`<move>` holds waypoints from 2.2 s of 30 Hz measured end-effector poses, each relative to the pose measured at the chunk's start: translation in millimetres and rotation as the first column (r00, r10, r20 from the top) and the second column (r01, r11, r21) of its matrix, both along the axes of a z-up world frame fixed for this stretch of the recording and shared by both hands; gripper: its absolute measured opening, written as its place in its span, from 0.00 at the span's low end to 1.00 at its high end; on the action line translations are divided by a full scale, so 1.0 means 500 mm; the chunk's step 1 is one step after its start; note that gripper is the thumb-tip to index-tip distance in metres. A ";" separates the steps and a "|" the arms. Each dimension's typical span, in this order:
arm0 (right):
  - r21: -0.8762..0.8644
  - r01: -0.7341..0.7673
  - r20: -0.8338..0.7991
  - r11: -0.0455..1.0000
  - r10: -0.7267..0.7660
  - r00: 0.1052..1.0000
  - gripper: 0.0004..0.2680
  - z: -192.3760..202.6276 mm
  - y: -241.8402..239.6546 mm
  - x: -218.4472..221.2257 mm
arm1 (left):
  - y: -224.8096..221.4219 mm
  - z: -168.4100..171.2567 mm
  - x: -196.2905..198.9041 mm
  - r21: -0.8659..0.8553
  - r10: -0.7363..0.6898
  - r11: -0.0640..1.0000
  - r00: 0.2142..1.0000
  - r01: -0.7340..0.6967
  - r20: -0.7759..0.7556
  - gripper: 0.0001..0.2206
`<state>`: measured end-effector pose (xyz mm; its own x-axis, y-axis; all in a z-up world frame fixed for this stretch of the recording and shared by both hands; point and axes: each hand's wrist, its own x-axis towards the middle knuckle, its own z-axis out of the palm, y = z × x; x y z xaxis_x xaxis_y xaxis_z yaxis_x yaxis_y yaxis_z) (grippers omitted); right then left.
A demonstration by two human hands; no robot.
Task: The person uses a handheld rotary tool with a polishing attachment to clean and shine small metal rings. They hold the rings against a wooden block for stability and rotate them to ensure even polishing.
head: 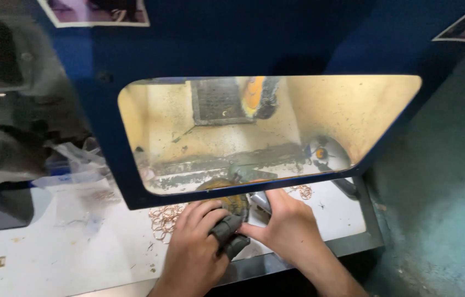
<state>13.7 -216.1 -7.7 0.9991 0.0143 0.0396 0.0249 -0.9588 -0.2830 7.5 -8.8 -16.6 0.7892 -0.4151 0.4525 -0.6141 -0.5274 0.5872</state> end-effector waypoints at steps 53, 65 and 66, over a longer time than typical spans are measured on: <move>-0.063 0.363 -0.271 0.930 -0.366 0.890 0.18 0.107 -0.107 0.069 | 0.004 0.005 -0.004 0.067 0.164 0.986 0.965 -0.154 -0.206 0.25; 0.117 0.237 -0.075 0.964 -0.229 0.970 0.20 0.069 -0.149 0.044 | 0.005 0.010 0.000 0.056 0.152 0.988 0.959 -0.143 -0.237 0.28; 0.114 0.197 -0.025 0.974 -0.195 0.980 0.19 0.065 -0.149 0.043 | 0.006 0.007 -0.001 0.033 0.144 0.990 0.973 -0.140 -0.183 0.27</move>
